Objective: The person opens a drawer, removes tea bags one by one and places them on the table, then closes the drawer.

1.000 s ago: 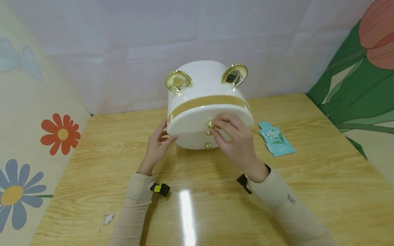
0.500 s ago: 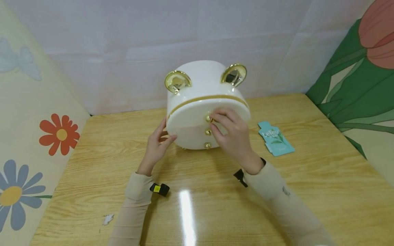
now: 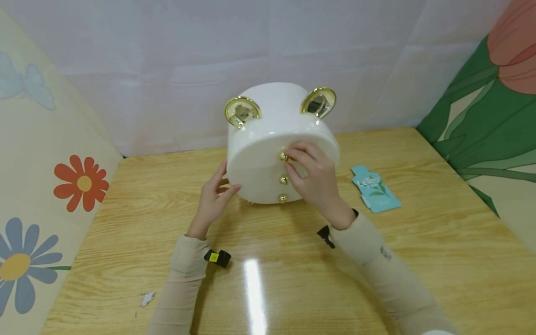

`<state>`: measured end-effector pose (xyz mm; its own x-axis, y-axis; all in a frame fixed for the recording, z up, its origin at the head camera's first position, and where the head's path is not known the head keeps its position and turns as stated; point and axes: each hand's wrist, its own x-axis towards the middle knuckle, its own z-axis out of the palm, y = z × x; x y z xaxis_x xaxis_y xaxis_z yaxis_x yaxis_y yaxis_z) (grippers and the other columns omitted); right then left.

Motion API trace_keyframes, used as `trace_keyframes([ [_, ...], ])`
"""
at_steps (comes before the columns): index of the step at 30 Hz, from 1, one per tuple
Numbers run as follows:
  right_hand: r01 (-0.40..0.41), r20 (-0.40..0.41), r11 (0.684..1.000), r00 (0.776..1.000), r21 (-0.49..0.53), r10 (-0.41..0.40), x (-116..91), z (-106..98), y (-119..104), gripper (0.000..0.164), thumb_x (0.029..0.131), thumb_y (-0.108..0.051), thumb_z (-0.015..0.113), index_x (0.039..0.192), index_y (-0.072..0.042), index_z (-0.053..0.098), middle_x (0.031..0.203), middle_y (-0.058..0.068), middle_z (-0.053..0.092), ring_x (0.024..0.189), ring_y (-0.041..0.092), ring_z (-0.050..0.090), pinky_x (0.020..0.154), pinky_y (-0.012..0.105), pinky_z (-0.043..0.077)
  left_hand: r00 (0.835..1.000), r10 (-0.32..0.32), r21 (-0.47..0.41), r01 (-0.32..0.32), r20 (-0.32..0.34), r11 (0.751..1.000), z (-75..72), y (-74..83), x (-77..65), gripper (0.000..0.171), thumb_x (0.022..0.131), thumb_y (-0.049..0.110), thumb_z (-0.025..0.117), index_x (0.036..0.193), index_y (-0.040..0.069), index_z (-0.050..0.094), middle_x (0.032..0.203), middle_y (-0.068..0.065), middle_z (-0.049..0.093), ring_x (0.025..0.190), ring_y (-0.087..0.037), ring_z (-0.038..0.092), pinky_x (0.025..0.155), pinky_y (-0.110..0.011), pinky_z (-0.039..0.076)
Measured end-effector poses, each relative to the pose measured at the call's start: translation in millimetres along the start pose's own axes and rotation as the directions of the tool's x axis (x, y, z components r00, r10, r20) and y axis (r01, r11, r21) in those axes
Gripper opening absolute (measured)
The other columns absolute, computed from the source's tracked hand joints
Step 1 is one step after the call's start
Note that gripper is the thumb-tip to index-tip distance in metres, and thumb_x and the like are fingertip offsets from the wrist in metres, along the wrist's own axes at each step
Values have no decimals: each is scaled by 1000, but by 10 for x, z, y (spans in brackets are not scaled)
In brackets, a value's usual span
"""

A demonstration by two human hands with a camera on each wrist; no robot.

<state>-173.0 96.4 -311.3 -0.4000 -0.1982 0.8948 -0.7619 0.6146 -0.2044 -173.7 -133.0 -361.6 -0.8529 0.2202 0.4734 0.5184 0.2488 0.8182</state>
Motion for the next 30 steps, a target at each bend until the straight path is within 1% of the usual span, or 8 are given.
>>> trace_keyframes([
  [6, 2, 0, 1000, 1000, 2, -2, -7, 14, 10, 16, 71, 2, 68, 87, 5, 66, 91, 17, 61, 87, 27, 57, 78, 37, 51, 1000, 1, -6, -1, -4, 1000, -1, -6, -11, 61, 83, -5, 58, 137, -9, 31, 129, -27, 44, 97, -39, 55, 76, -51, 50],
  [14, 11, 33, 1000, 999, 11, -12, -20, -14, 16, 18, 73, 2, 68, 90, 5, 66, 94, 17, 61, 90, 26, 56, 80, 35, 51, 1000, 10, 13, -10, -4, 1000, -4, -16, -9, 61, 83, -5, 59, 137, -9, 31, 129, -27, 44, 97, -37, 56, 76, -49, 51],
  [18, 3, -15, 1000, 1000, 23, -3, -39, -20, -2, 17, 71, 4, 68, 88, 4, 67, 91, 16, 62, 88, 26, 57, 79, 36, 51, 1000, 22, 23, -22, 0, 999, -3, -12, -2, 61, 83, -5, 59, 137, -10, 31, 129, -27, 45, 96, -37, 56, 75, -48, 52],
  [20, 3, -56, 1000, 998, 31, -1, -58, -25, -18, 15, 69, 5, 68, 84, 3, 67, 87, 15, 62, 84, 27, 57, 76, 38, 52, 1000, 26, 23, -26, 3, 999, -3, -5, 0, 61, 83, -5, 59, 137, -10, 31, 129, -27, 44, 96, -37, 56, 75, -48, 52],
  [22, 7, -78, 999, 997, 33, -5, -83, -35, -36, 13, 68, 6, 67, 80, 2, 66, 82, 14, 62, 79, 26, 57, 71, 39, 52, 1000, 26, 22, -26, 3, 999, -3, 5, -1, 61, 83, -5, 59, 137, -10, 30, 129, -27, 45, 96, -37, 56, 75, -48, 52],
  [25, 29, -51, 999, 998, 23, -28, -132, -51, -52, 10, 68, 6, 67, 77, 2, 66, 78, 13, 62, 72, 25, 58, 64, 38, 53, 1000, 19, 21, -19, 2, 1000, -6, 20, -3, 61, 83, -5, 59, 137, -9, 31, 129, -27, 45, 96, -37, 56, 76, -48, 52],
  [28, 53, 21, 999, 998, 3, -53, -191, -54, -52, 10, 68, 5, 68, 77, 2, 65, 77, 12, 63, 71, 24, 58, 62, 35, 53, 1000, 12, 24, -12, 0, 1000, -9, 24, -3, 61, 83, -5, 59, 137, -10, 31, 129, -27, 45, 96, -36, 56, 76, -47, 52],
  [30, 67, 68, 998, 995, -16, -66, -232, -43, -38, 11, 68, 5, 69, 78, 2, 65, 78, 12, 62, 72, 25, 58, 63, 35, 54, 1000, 10, 22, -10, 4, 1000, -13, 15, 1, 61, 83, -4, 59, 137, -9, 31, 129, -26, 45, 96, -36, 57, 75, -47, 52],
])
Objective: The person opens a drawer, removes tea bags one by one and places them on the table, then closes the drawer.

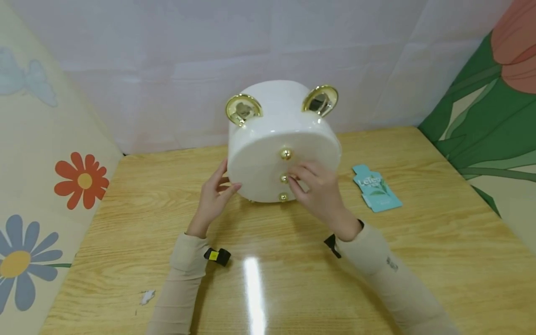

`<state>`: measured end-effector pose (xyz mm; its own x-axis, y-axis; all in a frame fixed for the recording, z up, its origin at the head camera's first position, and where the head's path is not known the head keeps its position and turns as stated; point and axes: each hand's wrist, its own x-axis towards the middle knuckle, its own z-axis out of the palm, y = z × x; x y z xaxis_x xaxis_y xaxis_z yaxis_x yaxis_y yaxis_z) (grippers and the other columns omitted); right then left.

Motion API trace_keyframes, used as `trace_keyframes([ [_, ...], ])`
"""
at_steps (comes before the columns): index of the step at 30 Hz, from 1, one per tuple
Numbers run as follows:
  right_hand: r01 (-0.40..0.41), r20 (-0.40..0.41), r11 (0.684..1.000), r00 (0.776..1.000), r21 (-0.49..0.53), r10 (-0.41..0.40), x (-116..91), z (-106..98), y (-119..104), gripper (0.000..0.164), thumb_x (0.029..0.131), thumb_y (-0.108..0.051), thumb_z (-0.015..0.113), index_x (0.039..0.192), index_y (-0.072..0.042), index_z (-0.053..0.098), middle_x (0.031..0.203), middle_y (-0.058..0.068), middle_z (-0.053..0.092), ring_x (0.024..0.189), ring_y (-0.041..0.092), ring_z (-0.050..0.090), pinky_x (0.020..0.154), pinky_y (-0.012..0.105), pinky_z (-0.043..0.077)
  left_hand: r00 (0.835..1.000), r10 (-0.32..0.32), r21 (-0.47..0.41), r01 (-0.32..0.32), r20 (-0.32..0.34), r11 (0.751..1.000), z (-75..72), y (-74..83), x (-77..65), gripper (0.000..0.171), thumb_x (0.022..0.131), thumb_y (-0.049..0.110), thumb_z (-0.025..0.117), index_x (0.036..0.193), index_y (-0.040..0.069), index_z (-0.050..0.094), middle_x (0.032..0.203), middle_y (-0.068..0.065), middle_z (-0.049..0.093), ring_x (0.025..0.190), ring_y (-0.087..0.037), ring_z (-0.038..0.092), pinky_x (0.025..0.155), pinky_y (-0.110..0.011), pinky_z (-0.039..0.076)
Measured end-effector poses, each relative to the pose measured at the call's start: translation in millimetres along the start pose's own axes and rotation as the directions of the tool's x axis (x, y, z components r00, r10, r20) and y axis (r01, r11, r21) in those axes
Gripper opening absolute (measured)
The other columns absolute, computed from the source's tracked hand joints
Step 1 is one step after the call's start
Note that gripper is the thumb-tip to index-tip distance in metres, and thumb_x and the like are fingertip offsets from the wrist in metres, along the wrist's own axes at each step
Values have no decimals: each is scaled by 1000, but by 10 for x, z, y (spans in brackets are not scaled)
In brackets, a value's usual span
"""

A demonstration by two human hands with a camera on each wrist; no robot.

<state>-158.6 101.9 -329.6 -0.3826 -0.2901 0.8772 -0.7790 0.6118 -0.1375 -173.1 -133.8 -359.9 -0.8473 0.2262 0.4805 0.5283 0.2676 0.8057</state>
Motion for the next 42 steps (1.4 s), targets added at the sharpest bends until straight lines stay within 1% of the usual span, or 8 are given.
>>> trace_keyframes([
  [4, 23, 76, 999, 997, -47, -19, -74, 35, 31, 16, 67, 3, 72, 82, 4, 66, 81, 15, 61, 79, 30, 57, 70, 40, 53, 999, -18, -24, 19, 38, 1000, -27, -80, 0, 64, 84, -1, 60, 140, -5, 29, 132, -25, 43, 98, -35, 56, 76, -46, 52],
  [9, 34, 137, 997, 990, -71, -24, -130, 56, 47, 21, 67, 1, 74, 86, 5, 66, 85, 16, 59, 82, 30, 56, 73, 40, 52, 992, -60, -129, 74, 111, 989, -82, -301, -18, 65, 87, -6, 52, 144, 6, 26, 140, -16, 37, 106, -30, 52, 84, -44, 49],
  [12, 40, 159, 996, 987, -79, -27, -138, 68, 47, 22, 67, 0, 74, 86, 5, 65, 85, 16, 59, 82, 30, 56, 73, 40, 52, 993, -34, -167, 52, 110, 985, -94, -370, -21, 61, 87, -10, 45, 143, 4, 27, 141, -15, 35, 106, -31, 51, 86, -48, 47],
  [15, 42, 171, 995, 985, -85, -27, -141, 89, 52, 21, 67, 0, 74, 86, 5, 65, 86, 16, 59, 82, 29, 56, 73, 39, 52, 995, -24, -160, 39, 94, 986, -94, -393, -17, 54, 91, -7, 43, 142, 2, 29, 141, -15, 36, 104, -31, 53, 86, -49, 47],
  [19, 38, 186, 993, 982, -108, -18, -148, 122, 66, 20, 68, -1, 73, 86, 4, 65, 87, 15, 59, 83, 29, 56, 74, 38, 52, 996, -30, -145, 42, 85, 989, -96, -370, -10, 50, 93, -6, 42, 141, -1, 30, 140, -16, 36, 103, -30, 54, 84, -43, 48],
  [26, 82, 235, 981, 971, -177, -39, -130, 146, 61, 18, 70, -2, 72, 85, 3, 63, 87, 15, 59, 82, 29, 55, 73, 37, 51, 999, 20, -93, -17, 31, 996, -78, -139, -11, 46, 89, -11, 44, 134, -13, 33, 132, -28, 41, 98, -35, 55, 80, -32, 51],
  [32, 161, 247, 957, 964, -242, -99, -136, 180, 46, 14, 73, -1, 70, 81, 5, 60, 84, 16, 56, 78, 29, 54, 69, 36, 51, 1000, 24, -96, -23, 6, 995, -55, -111, -15, 45, 89, -11, 44, 133, -13, 34, 129, -28, 43, 98, -36, 56, 81, -44, 50],
  [42, 156, 193, 961, 975, -228, -113, -158, 217, 14, 10, 72, 5, 67, 78, 9, 61, 80, 16, 55, 72, 28, 53, 63, 35, 52, 1000, 29, -107, -30, -10, 994, -40, -109, -4, 45, 89, -11, 44, 133, -12, 36, 130, -28, 43, 98, -37, 56, 80, -47, 50],
])
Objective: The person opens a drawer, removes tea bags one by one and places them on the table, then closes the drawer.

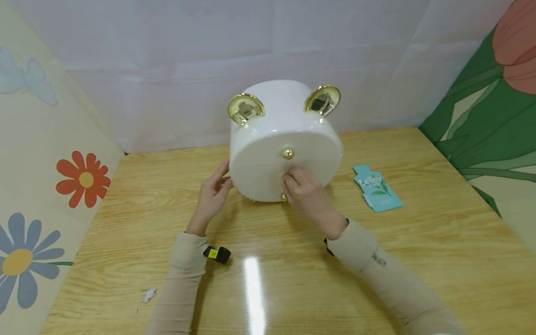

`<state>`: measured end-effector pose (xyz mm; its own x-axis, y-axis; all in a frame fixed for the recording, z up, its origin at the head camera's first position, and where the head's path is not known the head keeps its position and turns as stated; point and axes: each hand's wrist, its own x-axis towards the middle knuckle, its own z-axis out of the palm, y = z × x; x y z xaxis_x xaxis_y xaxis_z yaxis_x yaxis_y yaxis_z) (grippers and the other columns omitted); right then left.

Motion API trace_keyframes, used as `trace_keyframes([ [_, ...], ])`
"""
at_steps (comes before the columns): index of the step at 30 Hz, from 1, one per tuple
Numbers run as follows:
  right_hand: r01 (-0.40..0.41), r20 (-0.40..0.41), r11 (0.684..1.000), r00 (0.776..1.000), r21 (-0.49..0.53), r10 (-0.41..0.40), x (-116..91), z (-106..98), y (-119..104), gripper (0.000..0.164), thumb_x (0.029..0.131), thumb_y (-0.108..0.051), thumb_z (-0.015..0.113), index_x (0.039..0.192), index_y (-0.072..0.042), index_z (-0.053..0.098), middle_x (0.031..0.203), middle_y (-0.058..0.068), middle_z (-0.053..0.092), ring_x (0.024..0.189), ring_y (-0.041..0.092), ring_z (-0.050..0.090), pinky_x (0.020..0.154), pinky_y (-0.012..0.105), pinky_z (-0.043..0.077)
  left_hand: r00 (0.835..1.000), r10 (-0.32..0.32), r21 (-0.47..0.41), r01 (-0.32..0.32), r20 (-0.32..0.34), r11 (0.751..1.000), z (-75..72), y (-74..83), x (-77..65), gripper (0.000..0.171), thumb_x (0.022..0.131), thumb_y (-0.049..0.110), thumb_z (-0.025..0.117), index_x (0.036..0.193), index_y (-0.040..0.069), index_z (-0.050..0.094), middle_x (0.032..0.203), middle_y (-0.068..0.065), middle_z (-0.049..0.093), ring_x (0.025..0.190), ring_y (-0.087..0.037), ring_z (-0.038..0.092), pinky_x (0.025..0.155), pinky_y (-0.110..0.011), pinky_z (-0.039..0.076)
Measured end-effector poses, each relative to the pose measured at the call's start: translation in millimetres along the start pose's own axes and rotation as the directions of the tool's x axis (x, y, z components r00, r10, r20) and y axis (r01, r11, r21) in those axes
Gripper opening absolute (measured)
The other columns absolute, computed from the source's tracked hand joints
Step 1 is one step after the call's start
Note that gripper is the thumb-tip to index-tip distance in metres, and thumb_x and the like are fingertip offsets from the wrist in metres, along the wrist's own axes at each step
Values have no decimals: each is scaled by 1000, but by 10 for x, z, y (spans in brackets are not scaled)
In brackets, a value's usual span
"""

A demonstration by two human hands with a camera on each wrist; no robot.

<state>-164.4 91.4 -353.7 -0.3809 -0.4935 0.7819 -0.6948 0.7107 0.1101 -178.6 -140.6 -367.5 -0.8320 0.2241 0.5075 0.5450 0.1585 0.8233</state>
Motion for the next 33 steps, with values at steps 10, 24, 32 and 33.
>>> trace_keyframes([
  [10, -2, -31, 1000, 1000, 10, 3, -49, -17, -17, 5, 78, 5, 61, 79, 10, 62, 80, 17, 56, 73, 29, 54, 64, 36, 53, 1000, -19, 5, 19, 1, 1000, 6, 3, -2, 44, 90, -10, 43, 133, -11, 36, 130, -28, 43, 100, -36, 55, 81, -43, 51],
  [24, 6, -42, 1000, 999, -13, -7, -80, -67, -69, 6, 75, 7, 63, 79, 11, 63, 80, 19, 57, 73, 30, 56, 65, 35, 54, 998, -56, 6, 56, 9, 998, 7, -11, -2, 46, 90, -10, 43, 135, -10, 34, 132, -26, 42, 99, -36, 56, 81, -33, 51],
  [32, 18, -54, 999, 998, -38, -20, -113, -121, -130, 16, 68, 6, 71, 81, 11, 64, 80, 18, 57, 72, 28, 56, 63, 33, 55, 998, -59, -12, 58, -10, 998, -1, -264, -11, 48, 91, -5, 44, 138, 1, 37, 133, -18, 45, 98, -29, 57, 82, -31, 51],
  [33, 17, -57, 999, 998, -34, -19, -118, -124, -135, 16, 68, 6, 71, 81, 11, 63, 79, 18, 56, 71, 28, 56, 62, 33, 55, 998, -58, -7, 58, -11, 998, 0, -227, -11, 47, 91, -6, 44, 138, -1, 37, 133, -19, 45, 98, -30, 57, 82, -32, 51],
])
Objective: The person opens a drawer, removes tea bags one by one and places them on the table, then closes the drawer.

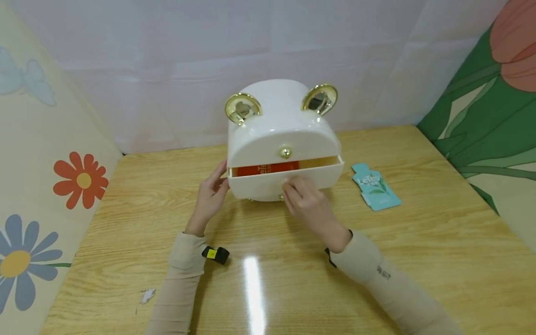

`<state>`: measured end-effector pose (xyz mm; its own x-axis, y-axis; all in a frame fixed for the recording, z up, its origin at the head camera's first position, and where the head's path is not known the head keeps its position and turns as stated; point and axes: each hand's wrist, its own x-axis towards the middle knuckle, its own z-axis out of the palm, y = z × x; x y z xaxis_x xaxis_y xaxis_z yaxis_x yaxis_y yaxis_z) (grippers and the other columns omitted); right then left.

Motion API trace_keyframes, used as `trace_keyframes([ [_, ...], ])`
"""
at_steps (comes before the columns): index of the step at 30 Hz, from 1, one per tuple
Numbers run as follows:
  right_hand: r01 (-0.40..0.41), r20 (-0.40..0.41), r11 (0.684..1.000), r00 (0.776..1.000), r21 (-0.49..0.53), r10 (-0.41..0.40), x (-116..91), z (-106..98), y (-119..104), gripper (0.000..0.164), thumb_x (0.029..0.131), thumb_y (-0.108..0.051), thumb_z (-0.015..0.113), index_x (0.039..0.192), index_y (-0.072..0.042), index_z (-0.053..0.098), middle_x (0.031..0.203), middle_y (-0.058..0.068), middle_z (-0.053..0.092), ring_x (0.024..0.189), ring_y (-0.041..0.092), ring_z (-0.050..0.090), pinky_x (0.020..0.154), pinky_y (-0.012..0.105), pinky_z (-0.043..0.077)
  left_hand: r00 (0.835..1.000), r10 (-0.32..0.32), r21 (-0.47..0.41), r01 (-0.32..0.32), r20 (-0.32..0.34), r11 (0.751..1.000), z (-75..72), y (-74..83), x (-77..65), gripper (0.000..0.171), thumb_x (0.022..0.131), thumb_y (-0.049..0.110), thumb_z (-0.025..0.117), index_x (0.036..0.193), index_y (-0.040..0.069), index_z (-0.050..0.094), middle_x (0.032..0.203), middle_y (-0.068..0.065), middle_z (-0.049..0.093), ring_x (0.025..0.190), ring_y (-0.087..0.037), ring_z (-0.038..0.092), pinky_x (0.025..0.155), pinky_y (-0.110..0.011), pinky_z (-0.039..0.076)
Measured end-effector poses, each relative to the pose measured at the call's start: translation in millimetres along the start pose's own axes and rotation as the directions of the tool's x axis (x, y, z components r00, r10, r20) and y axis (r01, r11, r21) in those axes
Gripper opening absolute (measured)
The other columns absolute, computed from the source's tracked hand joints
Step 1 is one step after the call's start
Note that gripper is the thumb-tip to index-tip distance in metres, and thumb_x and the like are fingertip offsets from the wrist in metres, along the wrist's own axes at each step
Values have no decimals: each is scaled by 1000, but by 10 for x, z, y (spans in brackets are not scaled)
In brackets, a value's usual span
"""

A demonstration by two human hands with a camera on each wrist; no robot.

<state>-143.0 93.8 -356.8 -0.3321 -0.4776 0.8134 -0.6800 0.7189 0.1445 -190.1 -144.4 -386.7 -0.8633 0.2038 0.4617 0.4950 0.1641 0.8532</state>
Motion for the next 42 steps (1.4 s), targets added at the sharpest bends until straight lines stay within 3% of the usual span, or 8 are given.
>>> trace_keyframes([
  [5, 7, -16, 1000, 1000, 18, -7, -23, -19, -19, 9, 75, 5, 64, 81, 11, 62, 81, 18, 56, 72, 29, 56, 62, 34, 55, 1000, -20, 21, 20, -2, 1000, 9, 232, -8, 46, 89, -12, 40, 135, -8, 36, 130, -27, 44, 96, -36, 57, 81, -32, 51],
  [13, 16, -23, 1000, 1000, 9, -16, -67, -70, -67, 10, 75, 4, 64, 83, 10, 64, 82, 17, 57, 73, 28, 57, 64, 32, 55, 1000, -18, 42, 18, -18, 999, 20, 250, -10, 46, 88, -14, 42, 133, -10, 37, 127, -28, 46, 93, -37, 58, 80, -25, 50],
  [16, 18, -22, 1000, 1000, 12, -17, -88, -103, -92, 11, 82, 1, 57, 84, 9, 65, 82, 17, 58, 74, 27, 57, 66, 31, 55, 1000, -11, 49, 12, -24, 999, 25, 249, -12, 46, 87, -15, 43, 133, -11, 38, 126, -29, 47, 93, -37, 58, 79, -23, 49],
  [20, 23, -33, 999, 999, 22, -22, -105, -130, -117, 24, 91, -4, 46, 84, 9, 65, 82, 17, 58, 73, 27, 57, 65, 31, 55, 1000, 8, 58, -6, -24, 998, 29, 241, -10, 46, 86, -16, 43, 132, -12, 37, 125, -29, 47, 92, -38, 58, 80, -36, 50],
  [23, 26, -36, 1000, 999, 16, -26, -114, -143, -127, 26, 92, -6, 44, 84, 8, 65, 81, 16, 58, 73, 26, 57, 65, 31, 55, 1000, 18, 50, -16, -23, 999, 32, 235, -5, 46, 86, -17, 43, 132, -13, 37, 125, -31, 46, 91, -40, 57, 79, -49, 49],
  [26, 36, -40, 999, 999, 3, -36, -127, -156, -135, 28, 93, -6, 44, 83, 8, 65, 80, 16, 58, 72, 26, 57, 65, 30, 55, 999, 21, 41, -20, -26, 999, 37, 231, 1, 46, 85, -18, 43, 131, -14, 37, 124, -32, 46, 90, -42, 57, 78, -54, 48],
  [36, 43, -48, 999, 998, -7, -43, -157, -195, -160, 30, 94, -8, 42, 82, 8, 65, 79, 16, 58, 71, 25, 58, 64, 29, 55, 1000, 0, 50, 1, -23, 999, 42, 246, -7, 46, 87, -14, 45, 132, -12, 37, 127, -30, 45, 91, -39, 58, 78, -32, 51],
  [42, 40, -24, 999, 999, -22, -41, -161, -201, -173, 30, 95, -9, 41, 83, 7, 64, 81, 15, 58, 73, 25, 58, 66, 29, 55, 1000, -7, 56, 8, -27, 998, 39, 253, -18, 47, 87, -12, 47, 132, -11, 37, 126, -29, 45, 92, -39, 58, 78, -31, 52],
])
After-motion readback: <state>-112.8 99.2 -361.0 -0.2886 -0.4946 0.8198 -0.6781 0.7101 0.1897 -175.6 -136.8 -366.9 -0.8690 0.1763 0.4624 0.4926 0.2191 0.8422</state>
